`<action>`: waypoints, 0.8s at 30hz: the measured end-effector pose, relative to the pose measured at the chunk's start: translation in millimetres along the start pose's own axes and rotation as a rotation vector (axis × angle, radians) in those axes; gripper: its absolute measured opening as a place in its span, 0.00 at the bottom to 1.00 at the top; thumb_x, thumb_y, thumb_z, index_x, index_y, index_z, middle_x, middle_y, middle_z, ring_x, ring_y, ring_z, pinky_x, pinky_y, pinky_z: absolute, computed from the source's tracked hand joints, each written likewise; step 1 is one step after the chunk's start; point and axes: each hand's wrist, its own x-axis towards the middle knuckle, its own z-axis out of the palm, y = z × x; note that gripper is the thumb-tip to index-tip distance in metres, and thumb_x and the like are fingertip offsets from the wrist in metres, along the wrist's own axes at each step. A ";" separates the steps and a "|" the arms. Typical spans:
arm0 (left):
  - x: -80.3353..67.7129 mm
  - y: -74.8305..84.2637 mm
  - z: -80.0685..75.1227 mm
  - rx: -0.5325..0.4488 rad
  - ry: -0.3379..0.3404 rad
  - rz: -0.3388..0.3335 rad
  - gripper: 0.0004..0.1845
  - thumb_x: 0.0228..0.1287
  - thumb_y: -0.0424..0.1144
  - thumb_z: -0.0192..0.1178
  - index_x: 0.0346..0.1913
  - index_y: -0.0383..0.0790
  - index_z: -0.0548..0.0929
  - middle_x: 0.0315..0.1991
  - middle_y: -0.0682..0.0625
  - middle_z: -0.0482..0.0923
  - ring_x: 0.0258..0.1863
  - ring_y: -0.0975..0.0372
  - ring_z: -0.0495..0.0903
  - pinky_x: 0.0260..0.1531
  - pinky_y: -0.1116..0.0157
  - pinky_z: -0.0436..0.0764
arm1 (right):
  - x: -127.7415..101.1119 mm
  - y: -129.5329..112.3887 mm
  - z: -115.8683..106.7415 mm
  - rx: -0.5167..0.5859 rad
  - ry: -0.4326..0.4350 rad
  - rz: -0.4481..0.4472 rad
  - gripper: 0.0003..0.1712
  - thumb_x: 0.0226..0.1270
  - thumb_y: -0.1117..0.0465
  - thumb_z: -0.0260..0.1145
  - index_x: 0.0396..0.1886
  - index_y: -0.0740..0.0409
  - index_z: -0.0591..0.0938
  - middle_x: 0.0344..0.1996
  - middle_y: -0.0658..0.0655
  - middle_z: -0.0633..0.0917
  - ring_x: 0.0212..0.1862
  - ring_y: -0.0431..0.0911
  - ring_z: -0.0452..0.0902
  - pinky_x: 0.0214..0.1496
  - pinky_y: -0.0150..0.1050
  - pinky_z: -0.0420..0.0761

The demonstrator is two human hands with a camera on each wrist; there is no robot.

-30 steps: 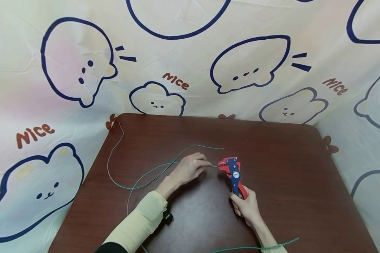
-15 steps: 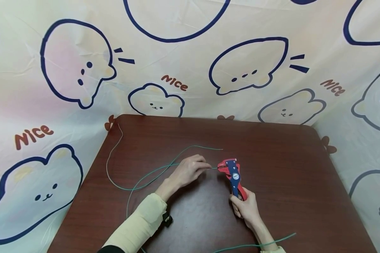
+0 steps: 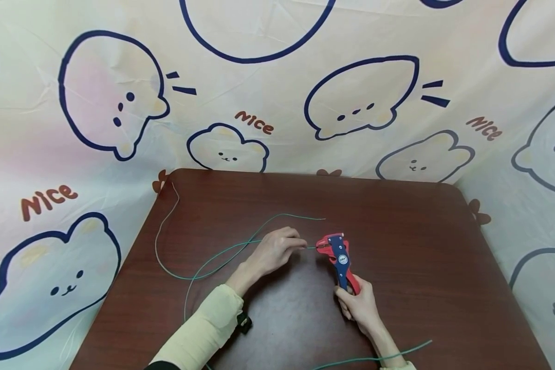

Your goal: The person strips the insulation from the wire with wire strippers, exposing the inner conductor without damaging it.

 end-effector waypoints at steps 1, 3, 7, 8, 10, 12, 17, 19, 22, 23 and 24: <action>0.0 -0.1 0.7 0.001 0.005 0.001 0.06 0.73 0.31 0.72 0.45 0.43 0.96 0.39 0.51 0.90 0.41 0.61 0.86 0.42 0.64 0.88 | 0.0 0.2 0.1 -0.001 0.001 0.002 0.08 0.70 0.77 0.65 0.40 0.73 0.73 0.10 0.49 0.71 0.09 0.37 0.64 0.13 0.28 0.65; 0.1 -0.5 2.2 -0.002 0.012 0.004 0.07 0.73 0.29 0.71 0.45 0.42 0.96 0.39 0.51 0.90 0.41 0.61 0.87 0.42 0.63 0.88 | 0.0 0.5 0.2 -0.003 0.002 0.006 0.08 0.70 0.77 0.65 0.41 0.74 0.73 0.10 0.49 0.71 0.09 0.37 0.64 0.13 0.28 0.65; 0.5 -0.4 2.9 -0.009 0.014 0.000 0.08 0.72 0.27 0.70 0.44 0.42 0.96 0.38 0.52 0.91 0.41 0.60 0.87 0.43 0.61 0.89 | 0.0 1.5 -0.3 -0.013 0.001 0.002 0.09 0.71 0.77 0.65 0.41 0.76 0.72 0.10 0.50 0.72 0.09 0.37 0.64 0.13 0.28 0.66; 0.7 -0.2 2.6 -0.012 0.011 -0.003 0.08 0.72 0.27 0.70 0.44 0.42 0.96 0.38 0.52 0.91 0.41 0.60 0.87 0.43 0.61 0.89 | 0.0 1.7 -0.6 -0.019 -0.001 -0.001 0.09 0.71 0.76 0.66 0.41 0.76 0.72 0.10 0.50 0.72 0.09 0.37 0.64 0.13 0.28 0.67; 1.0 0.2 1.7 -0.013 0.009 -0.008 0.08 0.72 0.27 0.70 0.44 0.41 0.96 0.38 0.52 0.91 0.41 0.60 0.87 0.42 0.62 0.89 | 0.2 2.1 -1.1 -0.033 -0.004 -0.010 0.09 0.71 0.76 0.66 0.40 0.76 0.73 0.10 0.49 0.72 0.09 0.37 0.65 0.13 0.28 0.67; 1.0 0.3 1.2 -0.011 0.009 -0.010 0.08 0.72 0.26 0.70 0.44 0.42 0.96 0.38 0.52 0.91 0.41 0.60 0.87 0.43 0.62 0.88 | 0.4 2.4 -1.5 -0.038 -0.008 -0.016 0.09 0.71 0.76 0.66 0.40 0.75 0.73 0.10 0.49 0.72 0.09 0.37 0.65 0.13 0.29 0.68; 0.8 0.4 1.0 -0.019 0.004 -0.018 0.09 0.72 0.25 0.69 0.44 0.42 0.96 0.39 0.52 0.91 0.41 0.60 0.87 0.43 0.63 0.88 | 0.9 3.5 -2.8 -0.042 -0.016 -0.029 0.08 0.71 0.76 0.66 0.40 0.74 0.73 0.10 0.49 0.73 0.09 0.37 0.65 0.13 0.29 0.68; 0.4 0.2 1.3 -0.026 -0.004 -0.026 0.10 0.73 0.25 0.69 0.44 0.42 0.96 0.39 0.52 0.91 0.42 0.60 0.87 0.43 0.63 0.88 | 0.8 4.0 -3.4 -0.044 -0.017 -0.031 0.08 0.71 0.76 0.66 0.39 0.74 0.74 0.10 0.49 0.73 0.09 0.37 0.65 0.12 0.29 0.68; -0.2 0.2 1.1 -0.037 -0.016 -0.042 0.10 0.73 0.26 0.68 0.45 0.41 0.96 0.39 0.52 0.92 0.42 0.60 0.87 0.42 0.63 0.88 | 0.4 4.2 -3.8 -0.046 -0.018 -0.028 0.07 0.71 0.76 0.65 0.39 0.72 0.74 0.10 0.48 0.73 0.09 0.36 0.65 0.12 0.28 0.68; -0.3 0.3 0.9 -0.039 -0.018 -0.045 0.10 0.74 0.26 0.68 0.45 0.41 0.96 0.39 0.52 0.92 0.42 0.60 0.87 0.42 0.63 0.88 | 0.4 4.0 -3.8 -0.047 -0.016 -0.025 0.07 0.71 0.76 0.65 0.39 0.72 0.74 0.10 0.48 0.73 0.09 0.36 0.65 0.13 0.28 0.68; -0.3 0.4 0.8 -0.045 -0.019 -0.050 0.09 0.74 0.26 0.68 0.45 0.41 0.96 0.39 0.51 0.91 0.41 0.60 0.87 0.41 0.63 0.88 | 0.2 4.0 -3.9 -0.053 -0.015 -0.028 0.06 0.71 0.77 0.65 0.39 0.72 0.74 0.09 0.48 0.73 0.09 0.36 0.65 0.12 0.28 0.68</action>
